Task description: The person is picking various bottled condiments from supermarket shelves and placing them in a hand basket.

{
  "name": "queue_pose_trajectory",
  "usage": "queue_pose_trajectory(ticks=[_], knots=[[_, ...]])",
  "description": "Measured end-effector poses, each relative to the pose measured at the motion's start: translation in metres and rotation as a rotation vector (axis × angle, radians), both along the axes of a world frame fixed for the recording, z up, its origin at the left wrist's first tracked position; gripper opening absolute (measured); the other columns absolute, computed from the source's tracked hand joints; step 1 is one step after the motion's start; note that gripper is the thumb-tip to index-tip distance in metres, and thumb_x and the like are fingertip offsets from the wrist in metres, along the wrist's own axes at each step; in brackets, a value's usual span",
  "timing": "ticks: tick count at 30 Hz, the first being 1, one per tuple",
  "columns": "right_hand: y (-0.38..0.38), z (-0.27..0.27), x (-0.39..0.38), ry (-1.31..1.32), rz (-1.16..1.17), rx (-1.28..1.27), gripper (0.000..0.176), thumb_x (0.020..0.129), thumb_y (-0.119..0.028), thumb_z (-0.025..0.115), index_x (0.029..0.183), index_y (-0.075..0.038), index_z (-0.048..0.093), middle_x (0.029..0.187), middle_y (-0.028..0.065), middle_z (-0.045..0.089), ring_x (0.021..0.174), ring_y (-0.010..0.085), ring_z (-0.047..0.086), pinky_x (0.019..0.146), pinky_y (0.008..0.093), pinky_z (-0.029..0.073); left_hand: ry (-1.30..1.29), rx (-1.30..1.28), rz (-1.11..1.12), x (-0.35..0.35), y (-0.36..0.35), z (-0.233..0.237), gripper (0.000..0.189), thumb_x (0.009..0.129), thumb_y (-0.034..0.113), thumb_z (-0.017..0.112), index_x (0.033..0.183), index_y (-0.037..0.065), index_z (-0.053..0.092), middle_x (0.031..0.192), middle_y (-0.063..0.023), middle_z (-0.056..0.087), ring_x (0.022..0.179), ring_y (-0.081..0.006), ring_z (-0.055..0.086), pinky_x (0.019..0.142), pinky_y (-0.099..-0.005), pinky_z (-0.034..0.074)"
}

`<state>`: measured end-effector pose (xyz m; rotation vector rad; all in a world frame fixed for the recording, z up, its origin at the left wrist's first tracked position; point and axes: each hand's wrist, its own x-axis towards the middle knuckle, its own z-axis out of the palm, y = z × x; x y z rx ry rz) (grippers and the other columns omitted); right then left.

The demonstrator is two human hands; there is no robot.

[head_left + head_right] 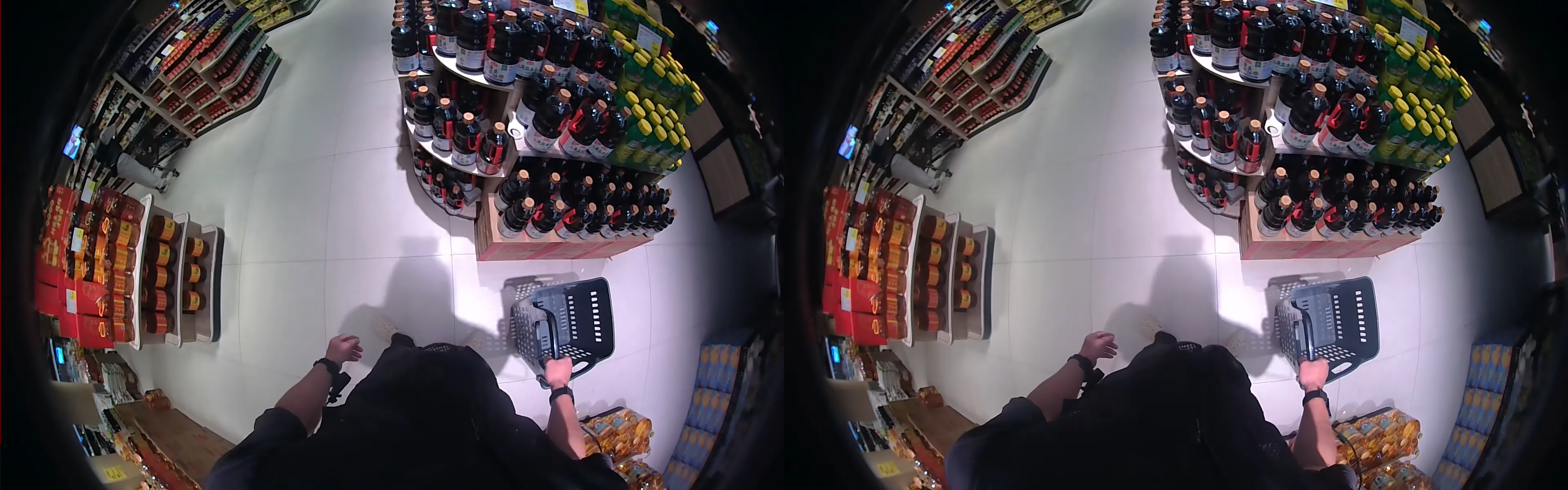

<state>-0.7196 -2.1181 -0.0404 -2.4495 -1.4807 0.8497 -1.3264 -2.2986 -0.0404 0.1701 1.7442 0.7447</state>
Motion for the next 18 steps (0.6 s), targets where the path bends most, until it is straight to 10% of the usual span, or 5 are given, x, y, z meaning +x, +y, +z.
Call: queue_pose_trajectory(ticks=[10,13,14,18], knots=[[-0.021,0.006,-0.128,-0.008,-0.127,0.098,0.032,0.075,-0.02,0.07,0.072,0.012,0.066,0.075,0.0314,0.068,0.077,0.0446,0.069,0.073,0.0464,0.052,-0.042,-0.195,0.141,-0.159,-0.091,-0.038,0.034,0.093,0.018,0.061,0.119,-0.003,0.06,0.097,-0.0216,0.071,0.078,-0.0308,0.072,0.068,-0.0412,0.062],[-0.022,-0.045,-0.123,-0.07,0.121,0.018,0.034,0.074,-0.021,0.07,0.071,0.013,0.065,0.075,0.0323,0.067,0.081,0.0441,0.07,0.076,0.0457,0.052,-0.018,-0.204,0.183,-0.196,-0.093,-0.03,0.036,0.093,0.019,0.061,0.121,-0.003,0.059,0.099,-0.0223,0.071,0.079,-0.032,0.072,0.07,-0.0423,0.062],[-0.029,-0.096,-0.099,-0.386,0.644,0.134,0.022,0.076,-0.013,0.072,0.075,0.006,0.061,0.059,0.0188,0.061,0.049,0.0255,0.06,0.06,0.0422,0.051,-0.013,-0.199,0.186,-0.207,-0.092,-0.028,0.037,0.093,0.019,0.061,0.122,-0.003,0.059,0.099,-0.0225,0.07,0.079,-0.0323,0.072,0.07,-0.0425,0.062],[-0.035,-0.076,-0.177,0.152,-0.287,0.046,0.028,0.081,-0.017,0.074,0.069,0.002,0.058,0.055,0.0089,0.055,0.039,0.0199,0.051,0.036,0.0376,0.037,-0.018,-0.153,0.184,-0.244,-0.075,-0.044,0.036,0.093,0.021,0.061,0.121,-0.002,0.059,0.098,-0.0218,0.071,0.079,-0.0317,0.072,0.069,-0.0416,0.062]])
